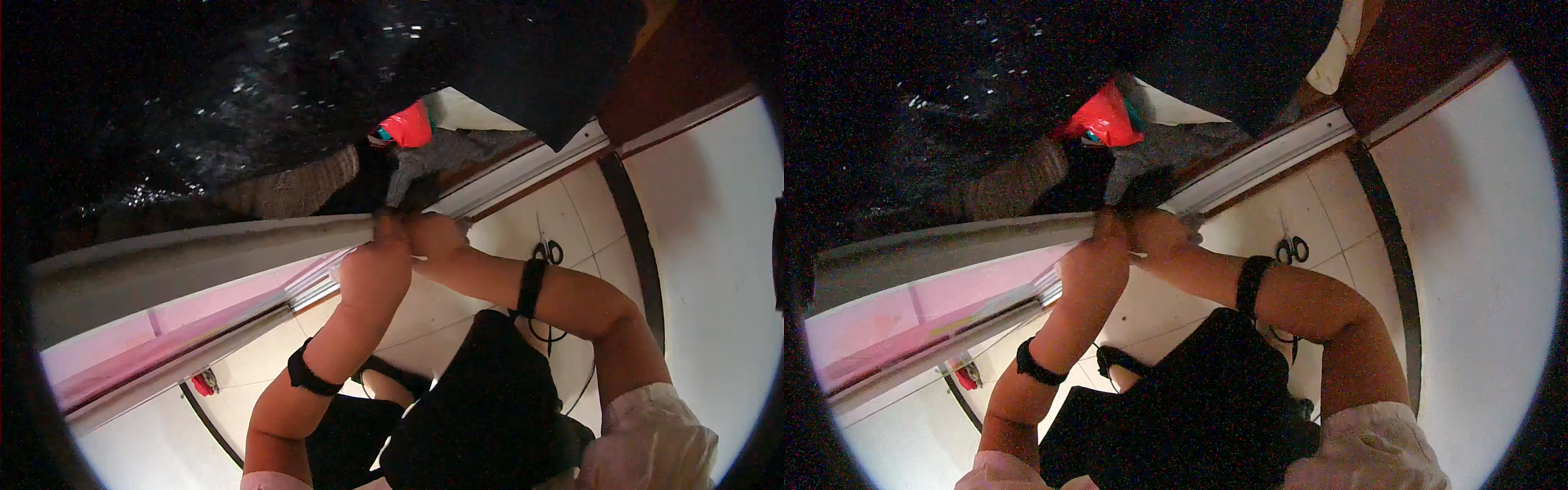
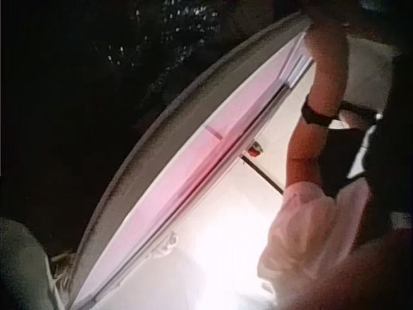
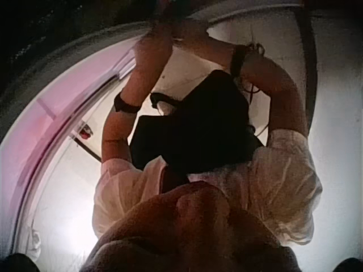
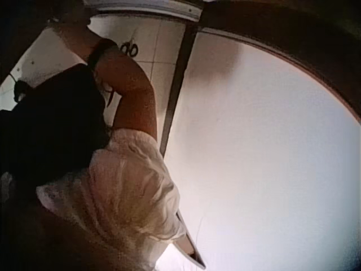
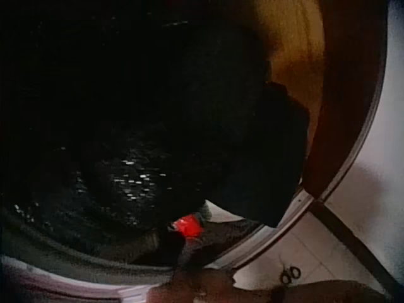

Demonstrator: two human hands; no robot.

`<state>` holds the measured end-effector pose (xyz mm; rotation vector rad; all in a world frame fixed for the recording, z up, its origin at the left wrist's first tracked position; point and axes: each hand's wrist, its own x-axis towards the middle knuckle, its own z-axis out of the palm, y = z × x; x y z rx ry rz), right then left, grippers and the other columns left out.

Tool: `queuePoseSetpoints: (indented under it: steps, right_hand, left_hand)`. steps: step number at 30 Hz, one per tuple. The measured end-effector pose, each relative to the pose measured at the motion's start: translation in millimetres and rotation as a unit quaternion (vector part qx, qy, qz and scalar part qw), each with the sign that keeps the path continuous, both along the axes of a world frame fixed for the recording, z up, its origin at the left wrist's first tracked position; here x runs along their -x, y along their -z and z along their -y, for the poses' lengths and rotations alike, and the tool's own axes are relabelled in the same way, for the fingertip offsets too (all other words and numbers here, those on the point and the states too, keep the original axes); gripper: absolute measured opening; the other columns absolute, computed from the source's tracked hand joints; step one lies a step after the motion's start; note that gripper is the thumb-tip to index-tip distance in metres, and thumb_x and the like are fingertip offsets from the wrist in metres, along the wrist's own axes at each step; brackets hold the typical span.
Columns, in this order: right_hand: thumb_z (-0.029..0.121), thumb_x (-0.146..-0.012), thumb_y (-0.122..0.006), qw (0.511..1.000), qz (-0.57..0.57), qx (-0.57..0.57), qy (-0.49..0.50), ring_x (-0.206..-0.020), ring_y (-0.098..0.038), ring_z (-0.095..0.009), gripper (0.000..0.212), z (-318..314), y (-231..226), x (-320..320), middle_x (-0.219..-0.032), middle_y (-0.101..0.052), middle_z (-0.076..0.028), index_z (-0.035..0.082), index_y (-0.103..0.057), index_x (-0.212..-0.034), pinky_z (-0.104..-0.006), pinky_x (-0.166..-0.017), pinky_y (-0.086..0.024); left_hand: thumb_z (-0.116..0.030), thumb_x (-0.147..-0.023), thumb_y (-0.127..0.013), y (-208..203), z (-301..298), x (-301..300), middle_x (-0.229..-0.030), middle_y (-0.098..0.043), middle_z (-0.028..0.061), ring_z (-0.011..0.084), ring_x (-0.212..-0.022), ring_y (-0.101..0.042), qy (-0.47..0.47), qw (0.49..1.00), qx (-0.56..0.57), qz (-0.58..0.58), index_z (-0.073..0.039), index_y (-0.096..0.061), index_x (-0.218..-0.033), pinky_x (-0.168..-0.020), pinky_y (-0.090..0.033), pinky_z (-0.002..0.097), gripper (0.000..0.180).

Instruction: The person cleans a sliding door track with a small brush and cloth, then uses scissors to trim a piece of gray material before pressing it into the track by hand.

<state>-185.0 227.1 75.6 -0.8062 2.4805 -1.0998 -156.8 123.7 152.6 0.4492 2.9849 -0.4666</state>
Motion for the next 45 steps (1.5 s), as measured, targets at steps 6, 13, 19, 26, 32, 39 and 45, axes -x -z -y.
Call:
queuePoseSetpoints:
  steps: [6,13,19,26,32,39,45]
  right_hand:
    - [0.026,-0.07,-0.059,0.998,0.041,-0.009,-0.049,-0.078,-0.059,-0.034,0.027,23.5,-14.0,-1.9,-0.081,-0.061,-0.015,0.006,-0.056,-0.087,-0.0428,-0.066,-0.047]
    - [0.022,-0.079,-0.048,1.0,-0.006,-0.01,-0.014,-0.079,-0.06,-0.033,0.024,17.6,18.1,1.2,-0.084,-0.062,-0.014,0.01,-0.056,-0.098,-0.0434,-0.067,-0.048]
    - [0.022,-0.08,-0.048,0.986,-0.105,-0.12,-0.038,-0.076,-0.062,-0.029,0.026,-29.9,42.8,60.2,-0.081,-0.063,-0.013,0.014,-0.06,-0.101,-0.0413,-0.065,-0.05]
    - [0.018,-0.079,-0.05,0.987,-0.086,-0.137,0.012,-0.08,-0.064,-0.03,0.021,0.2,61.5,93.5,-0.087,-0.065,-0.012,0.007,-0.067,-0.079,-0.0419,-0.073,-0.05]
    - [0.018,-0.08,-0.048,0.993,-0.109,-0.037,0.025,-0.081,-0.061,-0.034,0.022,-20.0,60.3,64.2,-0.085,-0.064,-0.015,0.01,-0.065,-0.089,-0.0434,-0.074,-0.048]
    - [0.011,-0.08,-0.055,0.965,0.089,0.228,-0.094,-0.073,-0.058,-0.017,0.02,-92.1,23.9,-20.2,-0.084,-0.061,-0.009,0.005,-0.062,-0.098,-0.0287,-0.065,-0.046]
    - [0.012,-0.076,-0.064,0.954,0.209,0.207,-0.048,-0.071,-0.057,-0.015,0.02,-102.4,22.2,-49.6,-0.08,-0.061,-0.007,0.005,-0.062,-0.095,-0.0274,-0.064,-0.046]
  left_hand:
    - [-0.009,-0.071,-0.052,0.8,34.3,-11.7,-0.093,-0.058,0.0102,0.0216,-0.047,-0.059,0.014,1.0,-0.013,-0.01,-0.003,-0.057,-0.091,-0.039,-0.047,0.0332,0.021]
    - [-0.007,-0.076,-0.047,-6.3,24.1,-8.2,-0.113,-0.052,0.0141,0.0303,-0.064,-0.061,-0.082,0.992,-0.006,0.101,-0.006,-0.048,-0.113,-0.05,-0.05,0.0399,0.037]
    - [-0.005,-0.074,-0.047,-18.1,-4.3,-0.9,-0.12,-0.048,0.0145,0.0313,-0.067,-0.061,-0.085,0.991,0.033,0.103,-0.001,-0.046,-0.114,-0.055,-0.051,0.0403,0.041]
    - [-0.005,-0.075,-0.046,-10.8,-4.0,-5.1,-0.121,-0.047,0.0181,0.0324,-0.071,-0.061,-0.067,0.994,-0.008,0.086,0.0,-0.044,-0.116,-0.056,-0.051,0.0413,0.041]
    - [-0.006,-0.079,-0.045,0.8,-8.3,-36.7,-0.1,-0.054,0.016,0.0282,-0.064,-0.059,-0.082,0.982,-0.158,0.063,-0.003,-0.048,-0.103,-0.054,-0.047,0.0383,0.024]
    - [-0.019,-0.092,-0.041,62.9,-17.3,-75.6,-0.073,-0.046,0.0019,0.0126,-0.065,-0.042,-0.303,0.54,-0.71,0.335,-0.004,-0.047,-0.09,-0.062,-0.039,0.0275,0.016]
    - [-0.016,-0.088,-0.045,87.5,-37.3,-76.5,-0.082,-0.055,0.0053,0.0141,-0.077,-0.049,-0.194,0.697,-0.566,0.396,0.0,-0.052,-0.095,-0.071,-0.042,0.0296,0.018]
